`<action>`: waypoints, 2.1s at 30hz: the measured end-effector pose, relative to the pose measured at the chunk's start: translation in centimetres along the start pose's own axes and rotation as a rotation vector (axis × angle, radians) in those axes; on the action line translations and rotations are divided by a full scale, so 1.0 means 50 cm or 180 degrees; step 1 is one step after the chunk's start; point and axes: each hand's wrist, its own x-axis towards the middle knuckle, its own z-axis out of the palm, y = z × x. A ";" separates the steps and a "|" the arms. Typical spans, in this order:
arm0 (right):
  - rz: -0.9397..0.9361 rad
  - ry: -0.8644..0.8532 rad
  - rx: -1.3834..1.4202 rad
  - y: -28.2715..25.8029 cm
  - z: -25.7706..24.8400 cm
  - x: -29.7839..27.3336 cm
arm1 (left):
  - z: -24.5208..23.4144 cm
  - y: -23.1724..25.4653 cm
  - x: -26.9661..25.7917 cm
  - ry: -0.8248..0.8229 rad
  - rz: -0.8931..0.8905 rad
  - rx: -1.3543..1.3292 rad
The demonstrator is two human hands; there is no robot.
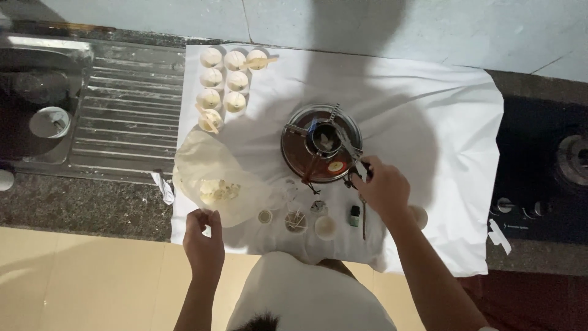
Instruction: Preparing wicks in small molds, melting wax using a portable gas burner, and pouring the wax into the molds.
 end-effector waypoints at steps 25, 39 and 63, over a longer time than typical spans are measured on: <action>0.1931 -0.1262 0.0654 0.234 0.254 -0.235 | 0.045 0.110 -0.131 -0.0492 0.1106 0.0445; 0.1450 -0.1835 -0.0169 0.212 0.313 -0.137 | 0.045 0.086 -0.163 -0.0622 0.1040 0.0556; 0.1087 -0.1958 -0.0162 0.144 0.250 -0.141 | 0.077 0.132 -0.140 -0.0870 0.1231 0.0341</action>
